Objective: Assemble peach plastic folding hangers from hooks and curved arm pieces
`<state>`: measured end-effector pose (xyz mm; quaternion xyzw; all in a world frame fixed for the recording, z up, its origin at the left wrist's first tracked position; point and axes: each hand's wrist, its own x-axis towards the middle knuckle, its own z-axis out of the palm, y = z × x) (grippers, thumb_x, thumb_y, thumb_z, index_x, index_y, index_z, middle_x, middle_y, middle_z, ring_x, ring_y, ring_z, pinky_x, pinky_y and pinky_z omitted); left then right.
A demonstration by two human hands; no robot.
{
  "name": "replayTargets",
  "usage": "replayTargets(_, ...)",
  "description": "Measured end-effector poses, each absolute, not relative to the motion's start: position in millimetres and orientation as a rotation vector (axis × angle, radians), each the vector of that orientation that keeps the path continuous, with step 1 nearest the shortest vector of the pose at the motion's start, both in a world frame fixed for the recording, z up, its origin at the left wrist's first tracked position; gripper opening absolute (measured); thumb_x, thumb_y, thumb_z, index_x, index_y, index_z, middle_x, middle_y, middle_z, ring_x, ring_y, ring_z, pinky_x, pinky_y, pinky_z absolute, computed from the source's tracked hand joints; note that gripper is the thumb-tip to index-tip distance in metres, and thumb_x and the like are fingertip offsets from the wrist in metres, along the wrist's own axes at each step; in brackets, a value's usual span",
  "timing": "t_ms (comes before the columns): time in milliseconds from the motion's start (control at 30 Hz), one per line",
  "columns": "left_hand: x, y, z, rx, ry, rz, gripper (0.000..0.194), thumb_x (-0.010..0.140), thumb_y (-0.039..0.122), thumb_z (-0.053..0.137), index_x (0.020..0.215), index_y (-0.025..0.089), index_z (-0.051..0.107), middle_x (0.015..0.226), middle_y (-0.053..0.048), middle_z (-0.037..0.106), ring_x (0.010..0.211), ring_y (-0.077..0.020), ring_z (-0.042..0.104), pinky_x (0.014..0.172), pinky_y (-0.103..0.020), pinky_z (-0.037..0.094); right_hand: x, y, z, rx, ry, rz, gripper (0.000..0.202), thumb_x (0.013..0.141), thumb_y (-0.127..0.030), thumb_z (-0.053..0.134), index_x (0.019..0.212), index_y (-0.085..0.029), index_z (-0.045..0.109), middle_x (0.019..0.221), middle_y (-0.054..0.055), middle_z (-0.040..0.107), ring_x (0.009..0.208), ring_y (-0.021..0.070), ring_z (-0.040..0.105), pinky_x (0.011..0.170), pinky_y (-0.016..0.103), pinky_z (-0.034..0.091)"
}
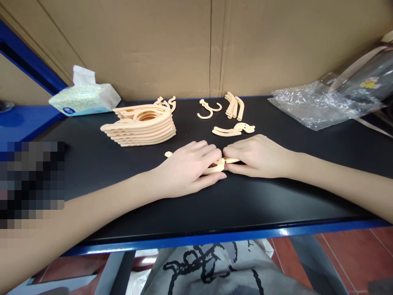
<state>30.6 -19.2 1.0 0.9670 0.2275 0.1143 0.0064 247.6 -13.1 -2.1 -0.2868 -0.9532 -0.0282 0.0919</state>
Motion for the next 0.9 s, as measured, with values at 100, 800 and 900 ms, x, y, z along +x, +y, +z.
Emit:
replayTargets(100, 31.5, -19.3, 0.5, 3.027, 0.712, 0.355, 0.024, 0.094, 0.039, 0.041, 0.083, 0.017, 0.043, 0.081, -0.002, 0.052, 0.076, -0.0175, 0.044, 0.067, -0.028, 0.034, 247.8, -12.8, -2.2, -0.848, -2.830, -0.093, 0.033, 0.093, -0.040, 0.037, 0.072, -0.017, 0.050, 0.065, -0.001, 0.056, 0.054, 0.0094, 0.046, 0.048, 0.022, 0.020)
replayTargets(800, 31.2, -19.7, 1.5, 3.015, 0.707, 0.351, 0.024, 0.094, 0.038, 0.042, 0.083, 0.017, 0.043, 0.081, -0.002, 0.051, 0.075, -0.0174, 0.044, 0.068, -0.028, 0.034, 246.8, -12.9, -1.6, -0.861, -2.843, -0.061, 0.035, 0.094, -0.040, 0.035, 0.072, -0.017, 0.049, 0.064, -0.001, 0.055, 0.054, 0.0094, 0.046, 0.048, 0.023, 0.021)
replayTargets(900, 31.1, -20.0, 1.6, 3.019, 0.707, 0.350, 0.024, 0.094, 0.039, 0.041, 0.083, 0.017, 0.043, 0.081, -0.002, 0.051, 0.076, -0.0176, 0.043, 0.068, -0.028, 0.034, 247.1, -12.9, -1.6, -0.862, -2.845, -0.066, 0.035, 0.094, -0.041, 0.035, 0.072, -0.017, 0.049, 0.065, -0.001, 0.056, 0.055, 0.0095, 0.047, 0.048, 0.023, 0.021)
